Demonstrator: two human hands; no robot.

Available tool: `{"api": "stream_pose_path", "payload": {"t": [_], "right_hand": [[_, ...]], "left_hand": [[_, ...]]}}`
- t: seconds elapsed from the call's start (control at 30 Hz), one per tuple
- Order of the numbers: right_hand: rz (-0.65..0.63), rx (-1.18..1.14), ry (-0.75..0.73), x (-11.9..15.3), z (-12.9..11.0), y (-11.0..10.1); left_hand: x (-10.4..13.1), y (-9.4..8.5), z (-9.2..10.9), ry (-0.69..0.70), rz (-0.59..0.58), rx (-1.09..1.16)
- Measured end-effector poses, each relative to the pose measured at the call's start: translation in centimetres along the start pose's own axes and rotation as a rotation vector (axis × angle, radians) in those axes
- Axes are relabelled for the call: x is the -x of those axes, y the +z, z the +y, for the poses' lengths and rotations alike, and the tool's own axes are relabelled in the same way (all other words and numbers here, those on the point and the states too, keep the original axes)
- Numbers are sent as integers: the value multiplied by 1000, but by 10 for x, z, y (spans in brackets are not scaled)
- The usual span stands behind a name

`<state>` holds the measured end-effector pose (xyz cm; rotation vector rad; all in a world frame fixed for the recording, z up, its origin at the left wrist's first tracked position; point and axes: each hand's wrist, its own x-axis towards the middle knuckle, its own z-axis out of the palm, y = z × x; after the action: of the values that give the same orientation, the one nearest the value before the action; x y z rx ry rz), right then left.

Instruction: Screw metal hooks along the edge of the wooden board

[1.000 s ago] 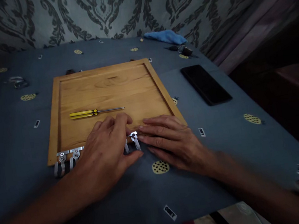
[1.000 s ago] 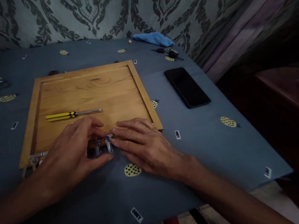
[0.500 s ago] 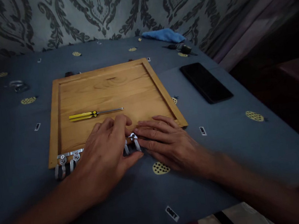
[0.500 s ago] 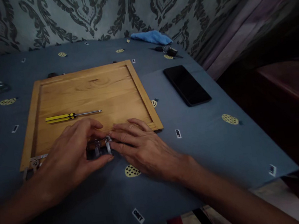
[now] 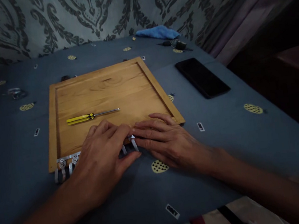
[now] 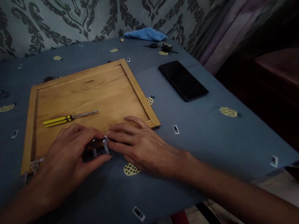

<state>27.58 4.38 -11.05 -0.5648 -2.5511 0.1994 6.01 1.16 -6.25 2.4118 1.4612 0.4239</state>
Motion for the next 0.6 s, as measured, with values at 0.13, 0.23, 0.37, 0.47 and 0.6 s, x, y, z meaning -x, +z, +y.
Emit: {"api": "stream_pose_path", "payload": {"t": [0.13, 0.23, 0.37, 0.47, 0.6], "right_hand": [[5, 1, -2, 0, 1, -1], [-7, 10, -10, 0, 1, -2], [-9, 25, -28, -1, 1, -3], [-21, 34, -22, 0, 0, -3], [-13, 48, -17, 0, -1, -1]], "left_hand": [[0, -1, 0, -4, 12, 3], [-1, -2, 1, -16, -3, 6], [-1, -1, 1, -61, -15, 21], [0, -1, -1, -63, 9, 33], [1, -1, -1, -55, 19, 33]]}}
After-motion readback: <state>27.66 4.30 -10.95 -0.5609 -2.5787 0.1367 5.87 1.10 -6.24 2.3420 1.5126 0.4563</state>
